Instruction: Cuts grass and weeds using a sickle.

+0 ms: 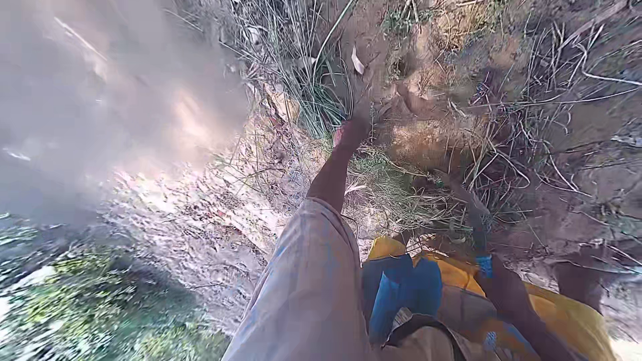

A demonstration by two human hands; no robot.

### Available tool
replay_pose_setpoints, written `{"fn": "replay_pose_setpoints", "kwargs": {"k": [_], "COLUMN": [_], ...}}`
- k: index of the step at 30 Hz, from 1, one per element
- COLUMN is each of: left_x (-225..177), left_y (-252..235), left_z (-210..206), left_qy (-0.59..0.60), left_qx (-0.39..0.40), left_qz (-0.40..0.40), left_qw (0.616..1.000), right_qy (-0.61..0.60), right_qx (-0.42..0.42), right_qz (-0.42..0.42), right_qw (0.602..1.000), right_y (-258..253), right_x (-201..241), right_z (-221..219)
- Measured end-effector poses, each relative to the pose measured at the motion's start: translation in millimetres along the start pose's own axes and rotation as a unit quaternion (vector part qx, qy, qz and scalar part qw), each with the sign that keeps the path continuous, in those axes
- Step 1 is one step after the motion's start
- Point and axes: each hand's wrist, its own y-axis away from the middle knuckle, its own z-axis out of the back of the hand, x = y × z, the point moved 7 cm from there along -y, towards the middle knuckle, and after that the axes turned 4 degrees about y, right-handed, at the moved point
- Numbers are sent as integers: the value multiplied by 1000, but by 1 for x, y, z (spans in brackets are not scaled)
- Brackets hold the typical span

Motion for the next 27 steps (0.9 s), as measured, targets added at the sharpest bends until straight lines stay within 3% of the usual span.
{"fn": "replay_pose_setpoints", "kwargs": {"k": [2, 4, 9, 11, 15, 19, 22, 25, 27], "left_x": [35, 25, -109, -150, -174, -152, -159, -163, -156], "left_y": [5, 19, 17, -14, -70, -62, -59, -47, -35], "left_z": [-25, -21, 70, 87, 79, 97, 116, 107, 83], "left_qy": [2, 7, 11, 10, -7, -42, -65, -54, -72], "left_qx": [7, -7, -204, -202, -105, -106, -109, -96, -64], "left_qz": [8, -14, -130, -138, -124, -107, -109, -84, -86], "left_qw": [1000, 1000, 970, 969, 987, 988, 986, 990, 992], "right_qy": [-26, -27, -40, -50, -60, -63, -59, -10, 46], "right_qx": [-96, -163, -205, -213, -228, -184, -135, -94, -91], "right_qz": [63, 129, 234, 259, 273, 251, 236, 168, 123], "right_qw": [993, 978, 949, 941, 933, 948, 960, 981, 987], "right_y": [18, -2, -119, -133, -127, -131, -137, -149, -141], "right_x": [10, 57, 218, 247, 223, 194, 217, 224, 194], "right_z": [19, 71, 205, 224, 227, 210, 200, 179, 159]}}
